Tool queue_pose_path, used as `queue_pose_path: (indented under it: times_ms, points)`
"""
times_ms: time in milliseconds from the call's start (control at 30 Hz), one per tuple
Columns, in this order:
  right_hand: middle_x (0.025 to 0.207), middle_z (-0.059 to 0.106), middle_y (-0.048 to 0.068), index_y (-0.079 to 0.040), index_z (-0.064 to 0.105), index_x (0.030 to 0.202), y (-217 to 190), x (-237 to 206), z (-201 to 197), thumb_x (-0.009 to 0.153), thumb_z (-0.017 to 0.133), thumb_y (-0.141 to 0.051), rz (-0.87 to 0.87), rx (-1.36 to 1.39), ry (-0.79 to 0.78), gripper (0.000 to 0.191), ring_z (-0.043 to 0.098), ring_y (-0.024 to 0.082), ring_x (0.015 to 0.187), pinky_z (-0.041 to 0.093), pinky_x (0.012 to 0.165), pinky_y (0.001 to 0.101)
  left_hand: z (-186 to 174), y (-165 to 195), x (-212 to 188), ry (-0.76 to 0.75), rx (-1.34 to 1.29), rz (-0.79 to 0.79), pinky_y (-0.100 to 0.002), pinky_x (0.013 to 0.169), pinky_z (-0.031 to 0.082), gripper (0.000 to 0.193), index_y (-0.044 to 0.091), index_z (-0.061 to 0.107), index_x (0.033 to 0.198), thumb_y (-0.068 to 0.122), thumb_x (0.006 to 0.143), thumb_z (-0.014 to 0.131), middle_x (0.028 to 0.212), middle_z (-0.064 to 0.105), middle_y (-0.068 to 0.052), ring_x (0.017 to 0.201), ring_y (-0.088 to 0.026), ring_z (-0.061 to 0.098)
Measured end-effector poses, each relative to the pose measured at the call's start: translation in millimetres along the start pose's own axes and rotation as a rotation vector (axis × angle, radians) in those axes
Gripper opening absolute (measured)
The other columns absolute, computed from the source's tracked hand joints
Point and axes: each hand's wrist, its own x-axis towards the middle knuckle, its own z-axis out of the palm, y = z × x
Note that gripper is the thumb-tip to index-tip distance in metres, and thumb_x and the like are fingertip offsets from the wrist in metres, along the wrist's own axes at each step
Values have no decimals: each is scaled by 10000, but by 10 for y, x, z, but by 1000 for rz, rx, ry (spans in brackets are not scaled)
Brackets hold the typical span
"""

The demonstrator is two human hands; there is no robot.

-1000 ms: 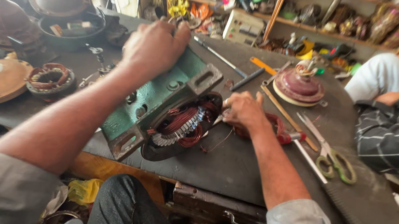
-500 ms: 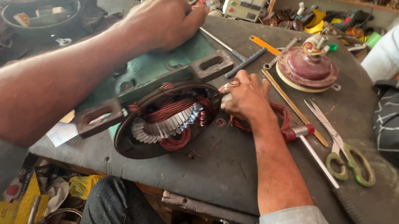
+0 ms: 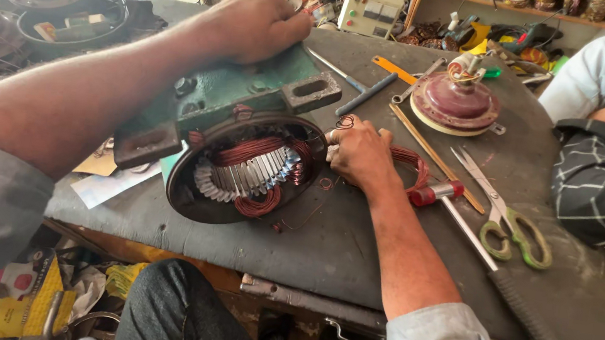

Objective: The person winds copper wire around a motor stator, using a small hammer to tap the coils into place. They cut a piece of paper with scissors and insert it between the windings, then continue winding and tapping the coil.

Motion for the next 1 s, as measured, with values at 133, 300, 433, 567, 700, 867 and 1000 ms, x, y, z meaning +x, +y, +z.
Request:
queue_pose_path:
  times_ms: [133,300,433,567,700,867,1000]
  points:
    - [1168,673,70,-250,823,984,21,-27,-21,747,791,-202,-17,33,6,244,607,298,1148,431,930,557,14,112,-94,62,123,-239,-556,909,515,558,93,779,995,508,987,406,907,722,-268,912,-438,699]
    - [1118,692,108,-227,824,972,48,4,-2,781,784,-212,-65,79,-17,196,652,326,1080,531,918,477,54,69,-70,82,167,-316,-571,906,511,602,23,765,966,526,982,435,1016,701,-292,998,-452,676]
    - [1093,683,143,-176,813,966,50,0,51,774,781,-194,-99,79,54,196,637,368,1045,531,874,499,70,-15,90,-7,129,-250,-561,939,504,653,13,754,998,579,970,429,1046,701,-274,1029,-443,680]
    - [1138,670,162,-128,795,964,46,-16,64,775,737,-143,-154,12,146,199,627,394,1041,529,889,501,100,-2,215,-46,100,-151,-547,926,514,638,-19,722,1038,534,1002,405,1045,702,-289,958,-426,697]
    - [1157,656,165,-166,806,1022,13,-17,11,773,766,-223,-124,48,93,259,623,391,1108,514,936,493,53,-1,111,-116,-53,-207,-486,902,563,666,23,700,1084,589,984,363,1009,732,-234,806,-364,769]
    - [1148,644,184,-185,805,1088,-34,-55,-129,750,785,-256,-42,143,-9,346,619,379,1137,487,966,484,-62,54,-44,-111,-1,-124,-495,949,510,755,41,678,1147,676,985,303,964,727,-217,839,-351,758]
    - [1139,657,195,-189,806,1098,-73,-57,-223,777,764,-247,-34,205,26,328,654,374,1081,510,959,460,-142,102,-117,-118,26,-196,-505,986,500,817,61,707,1149,744,979,292,1018,745,-188,1028,-315,721]
